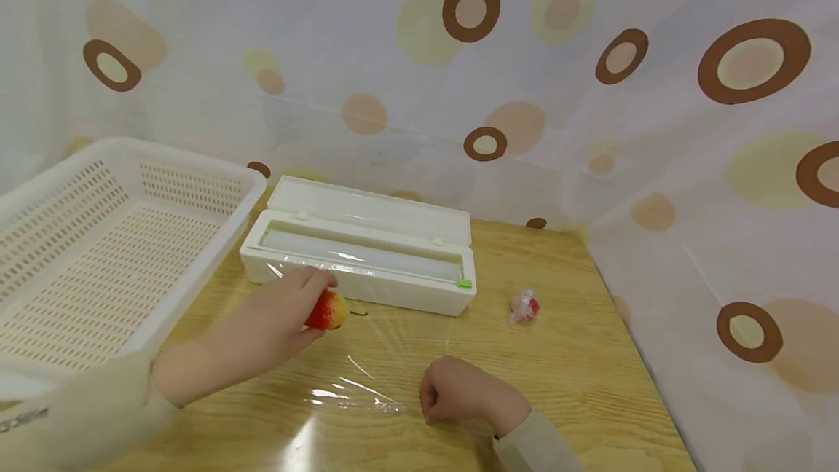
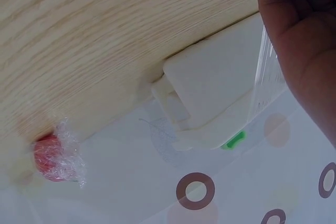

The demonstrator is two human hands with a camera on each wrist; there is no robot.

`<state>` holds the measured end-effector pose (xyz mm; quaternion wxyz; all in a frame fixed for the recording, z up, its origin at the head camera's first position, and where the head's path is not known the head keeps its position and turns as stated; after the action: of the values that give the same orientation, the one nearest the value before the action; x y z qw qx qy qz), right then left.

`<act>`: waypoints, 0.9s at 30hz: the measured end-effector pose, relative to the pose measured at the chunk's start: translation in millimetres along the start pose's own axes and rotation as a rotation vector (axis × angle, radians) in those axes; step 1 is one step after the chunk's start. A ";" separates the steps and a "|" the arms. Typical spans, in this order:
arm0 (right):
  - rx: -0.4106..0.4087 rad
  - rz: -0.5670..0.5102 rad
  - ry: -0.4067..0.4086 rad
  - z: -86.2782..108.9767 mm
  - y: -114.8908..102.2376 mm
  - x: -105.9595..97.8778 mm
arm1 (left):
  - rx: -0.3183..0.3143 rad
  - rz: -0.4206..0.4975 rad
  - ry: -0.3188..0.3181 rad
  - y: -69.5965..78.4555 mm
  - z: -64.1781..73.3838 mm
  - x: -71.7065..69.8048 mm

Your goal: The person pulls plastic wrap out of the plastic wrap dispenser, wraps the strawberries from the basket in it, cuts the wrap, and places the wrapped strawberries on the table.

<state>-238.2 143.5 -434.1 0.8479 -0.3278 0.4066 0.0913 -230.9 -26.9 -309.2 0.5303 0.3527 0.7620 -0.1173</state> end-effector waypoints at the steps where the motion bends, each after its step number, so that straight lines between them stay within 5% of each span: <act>1: 0.000 0.004 0.000 -0.2 0.2 -0.2 | -0.004 0.013 -0.012 1.2 -1.2 7.0; 11: 0.010 0.033 0.001 0.0 -1.6 -0.7 | -0.063 0.030 -0.134 -4.0 -5.7 67.8; 18: 0.037 0.127 0.048 5.4 -8.0 0.6 | -0.019 0.003 -0.130 -4.3 -3.3 87.1; 27: 0.009 0.344 0.148 14.0 -24.3 4.0 | 0.013 0.095 -0.195 -4.8 4.8 101.7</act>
<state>-216.5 133.3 -419.0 0.7890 -0.2554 0.5183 0.2089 -249.7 9.0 -402.7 0.6046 0.3788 0.6884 -0.1305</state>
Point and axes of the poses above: each hand's wrist, its own z-axis away from the middle knuckle, its own x-axis out of the palm, y = z × x, the point moved 9 cm from there along -z, towards the middle knuckle, and after that the axes turned 7 degrees about x, right-handed, at the moved point
